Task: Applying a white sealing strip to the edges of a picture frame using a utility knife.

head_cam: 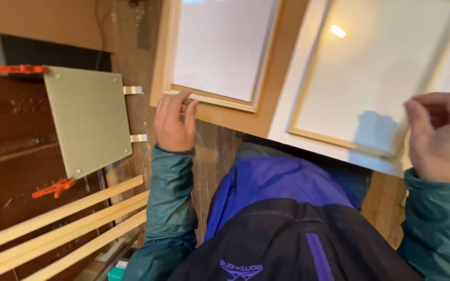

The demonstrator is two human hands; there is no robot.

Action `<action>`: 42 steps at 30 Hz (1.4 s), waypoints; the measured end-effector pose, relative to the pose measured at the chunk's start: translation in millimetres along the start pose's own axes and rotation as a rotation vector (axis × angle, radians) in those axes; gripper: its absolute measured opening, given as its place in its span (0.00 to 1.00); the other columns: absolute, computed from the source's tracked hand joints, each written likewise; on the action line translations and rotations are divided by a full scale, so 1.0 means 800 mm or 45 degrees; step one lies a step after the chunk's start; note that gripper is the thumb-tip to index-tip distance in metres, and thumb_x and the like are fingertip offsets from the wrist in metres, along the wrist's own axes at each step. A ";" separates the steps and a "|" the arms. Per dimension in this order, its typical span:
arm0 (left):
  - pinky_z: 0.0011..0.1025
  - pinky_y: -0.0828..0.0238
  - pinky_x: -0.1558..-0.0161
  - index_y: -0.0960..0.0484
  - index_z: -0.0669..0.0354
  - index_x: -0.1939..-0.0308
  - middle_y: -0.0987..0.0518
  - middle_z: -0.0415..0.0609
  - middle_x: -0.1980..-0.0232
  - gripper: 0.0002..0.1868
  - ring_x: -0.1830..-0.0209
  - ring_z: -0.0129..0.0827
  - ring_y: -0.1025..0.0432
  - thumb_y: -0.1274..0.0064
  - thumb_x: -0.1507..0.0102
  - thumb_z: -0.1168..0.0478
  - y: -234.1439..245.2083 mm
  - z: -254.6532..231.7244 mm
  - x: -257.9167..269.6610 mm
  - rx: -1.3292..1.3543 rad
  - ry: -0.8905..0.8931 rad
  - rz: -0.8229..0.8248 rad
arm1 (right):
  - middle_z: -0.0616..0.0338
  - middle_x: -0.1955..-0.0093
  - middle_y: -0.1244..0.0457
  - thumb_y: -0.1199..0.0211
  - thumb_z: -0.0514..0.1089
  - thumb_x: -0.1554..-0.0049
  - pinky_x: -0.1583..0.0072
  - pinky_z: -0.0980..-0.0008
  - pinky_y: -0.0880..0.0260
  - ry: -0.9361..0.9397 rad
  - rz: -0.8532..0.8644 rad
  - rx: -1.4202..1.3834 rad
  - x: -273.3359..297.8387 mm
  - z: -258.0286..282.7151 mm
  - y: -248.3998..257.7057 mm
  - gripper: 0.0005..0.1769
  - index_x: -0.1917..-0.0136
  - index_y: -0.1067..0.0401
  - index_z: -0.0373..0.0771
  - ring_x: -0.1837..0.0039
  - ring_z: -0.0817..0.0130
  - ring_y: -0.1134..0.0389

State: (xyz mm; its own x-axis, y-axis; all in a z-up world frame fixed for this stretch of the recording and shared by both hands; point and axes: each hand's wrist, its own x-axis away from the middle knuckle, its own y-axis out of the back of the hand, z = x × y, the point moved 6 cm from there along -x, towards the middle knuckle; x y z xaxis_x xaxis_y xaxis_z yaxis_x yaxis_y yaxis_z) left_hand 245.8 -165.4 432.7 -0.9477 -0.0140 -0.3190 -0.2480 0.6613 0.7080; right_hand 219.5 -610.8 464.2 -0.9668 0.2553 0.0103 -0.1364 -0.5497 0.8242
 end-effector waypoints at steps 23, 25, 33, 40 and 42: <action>0.37 0.29 0.57 0.15 0.59 0.51 0.24 0.46 0.59 0.14 0.60 0.41 0.28 0.34 0.40 0.66 -0.020 0.028 0.013 -0.106 -0.101 0.114 | 0.64 0.46 0.36 0.38 0.53 0.45 0.38 0.63 0.33 1.666 1.243 1.176 -0.095 0.298 -0.276 0.17 0.42 0.25 0.60 0.37 0.64 0.35; 0.37 0.28 0.57 0.15 0.58 0.51 0.24 0.46 0.59 0.14 0.60 0.41 0.28 0.34 0.40 0.66 -0.024 0.029 0.014 -0.116 -0.097 0.115 | 0.65 0.50 0.35 0.38 0.55 0.47 0.40 0.62 0.32 1.726 1.341 1.106 -0.082 0.297 -0.278 0.16 0.45 0.25 0.57 0.39 0.65 0.34; 0.36 0.28 0.57 0.15 0.55 0.50 0.24 0.45 0.59 0.14 0.59 0.40 0.27 0.33 0.40 0.66 -0.026 0.035 0.018 -0.135 -0.081 0.094 | 0.69 0.64 0.37 0.40 0.49 0.50 0.47 0.67 0.31 2.310 0.926 0.917 -0.047 0.313 -0.263 0.04 0.61 0.28 0.50 0.53 0.69 0.31; 0.36 0.27 0.57 0.15 0.55 0.52 0.24 0.45 0.59 0.13 0.59 0.40 0.27 0.33 0.40 0.65 -0.027 0.033 0.013 -0.119 -0.071 0.076 | 0.68 0.63 0.37 0.41 0.49 0.49 0.49 0.66 0.31 2.347 0.916 0.884 -0.046 0.313 -0.259 0.04 0.61 0.29 0.51 0.55 0.69 0.31; 0.36 0.27 0.57 0.16 0.56 0.52 0.23 0.45 0.58 0.12 0.58 0.40 0.27 0.33 0.40 0.65 -0.027 0.033 0.014 -0.125 -0.070 0.074 | 0.68 0.62 0.37 0.41 0.49 0.50 0.49 0.67 0.31 2.396 0.895 0.893 -0.040 0.310 -0.261 0.05 0.61 0.29 0.49 0.55 0.69 0.31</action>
State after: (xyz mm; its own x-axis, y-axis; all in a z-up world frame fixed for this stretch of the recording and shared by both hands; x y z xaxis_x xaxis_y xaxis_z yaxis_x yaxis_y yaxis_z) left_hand 246.0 -160.3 397.4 -0.9492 0.0651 -0.3078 -0.2141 0.5832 0.7836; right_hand 332.7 -306.8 432.5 0.1255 -0.9564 0.2637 -0.0939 0.2531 0.9629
